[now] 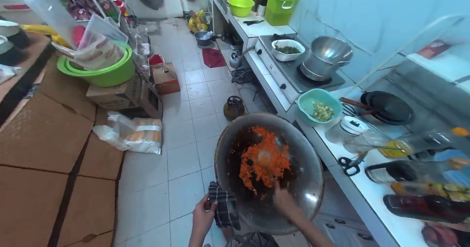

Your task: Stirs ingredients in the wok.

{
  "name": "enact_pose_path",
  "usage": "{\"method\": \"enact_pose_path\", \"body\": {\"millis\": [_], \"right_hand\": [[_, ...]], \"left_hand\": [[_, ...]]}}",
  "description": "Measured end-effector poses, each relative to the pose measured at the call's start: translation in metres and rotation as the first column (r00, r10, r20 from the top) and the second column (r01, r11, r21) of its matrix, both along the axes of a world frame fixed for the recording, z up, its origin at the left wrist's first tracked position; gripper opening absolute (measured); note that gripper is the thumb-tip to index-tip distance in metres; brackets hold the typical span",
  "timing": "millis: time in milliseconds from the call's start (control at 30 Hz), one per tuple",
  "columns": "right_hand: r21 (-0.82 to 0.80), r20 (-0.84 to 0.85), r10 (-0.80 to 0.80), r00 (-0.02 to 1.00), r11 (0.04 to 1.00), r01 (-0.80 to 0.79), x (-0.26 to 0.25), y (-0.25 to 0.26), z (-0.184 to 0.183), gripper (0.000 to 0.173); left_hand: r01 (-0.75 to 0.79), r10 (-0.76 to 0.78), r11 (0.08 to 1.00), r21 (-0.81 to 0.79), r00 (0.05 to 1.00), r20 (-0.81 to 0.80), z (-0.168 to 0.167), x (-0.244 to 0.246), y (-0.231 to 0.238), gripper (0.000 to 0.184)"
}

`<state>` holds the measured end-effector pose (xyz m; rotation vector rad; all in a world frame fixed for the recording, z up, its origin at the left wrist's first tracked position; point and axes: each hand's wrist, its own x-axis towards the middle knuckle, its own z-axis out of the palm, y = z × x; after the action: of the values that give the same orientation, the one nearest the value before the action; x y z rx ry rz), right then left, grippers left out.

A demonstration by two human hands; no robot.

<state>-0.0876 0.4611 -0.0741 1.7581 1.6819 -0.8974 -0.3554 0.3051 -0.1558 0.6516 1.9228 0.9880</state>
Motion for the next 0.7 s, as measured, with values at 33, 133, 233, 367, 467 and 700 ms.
{"method": "enact_pose_path", "body": {"millis": [33, 133, 233, 367, 467, 700], "right_hand": [[-0.056, -0.013, 0.076, 0.997, 0.995, -0.077, 0.005, -0.010, 0.006, 0.061], [-0.255, -0.096, 0.231, 0.968, 0.935, -0.248, 0.046, 0.014, 0.064, 0.048], [-0.373, 0.096, 0.361, 0.928, 0.877, -0.302, 0.076, 0.051, 0.109, 0.038], [-0.186, 0.296, 0.374, 0.879, 0.925, -0.331, 0.060, 0.087, 0.095, 0.037], [0.063, 0.231, 0.361, 0.904, 0.921, -0.384, 0.054, 0.115, 0.029, 0.052], [-0.057, 0.239, 0.522, 0.819, 0.849, -0.525, 0.079, 0.129, 0.102, 0.046]], "left_hand": [[-0.010, 0.010, 1.000, -0.003, 1.000, 0.000, -0.001, 0.001, -0.002, 0.047], [-0.032, 0.032, 0.999, 0.005, 0.999, -0.001, -0.004, 0.003, -0.003, 0.047], [-0.031, 0.031, 1.000, -0.003, 1.000, 0.007, -0.007, 0.003, -0.003, 0.047], [-0.040, 0.040, 0.999, 0.003, 0.999, 0.001, -0.004, 0.003, -0.001, 0.049], [-0.041, 0.041, 0.999, 0.005, 0.999, -0.012, -0.003, 0.005, 0.000, 0.048], [-0.056, 0.056, 0.998, -0.011, 0.998, 0.000, -0.004, 0.006, -0.003, 0.047]]}}
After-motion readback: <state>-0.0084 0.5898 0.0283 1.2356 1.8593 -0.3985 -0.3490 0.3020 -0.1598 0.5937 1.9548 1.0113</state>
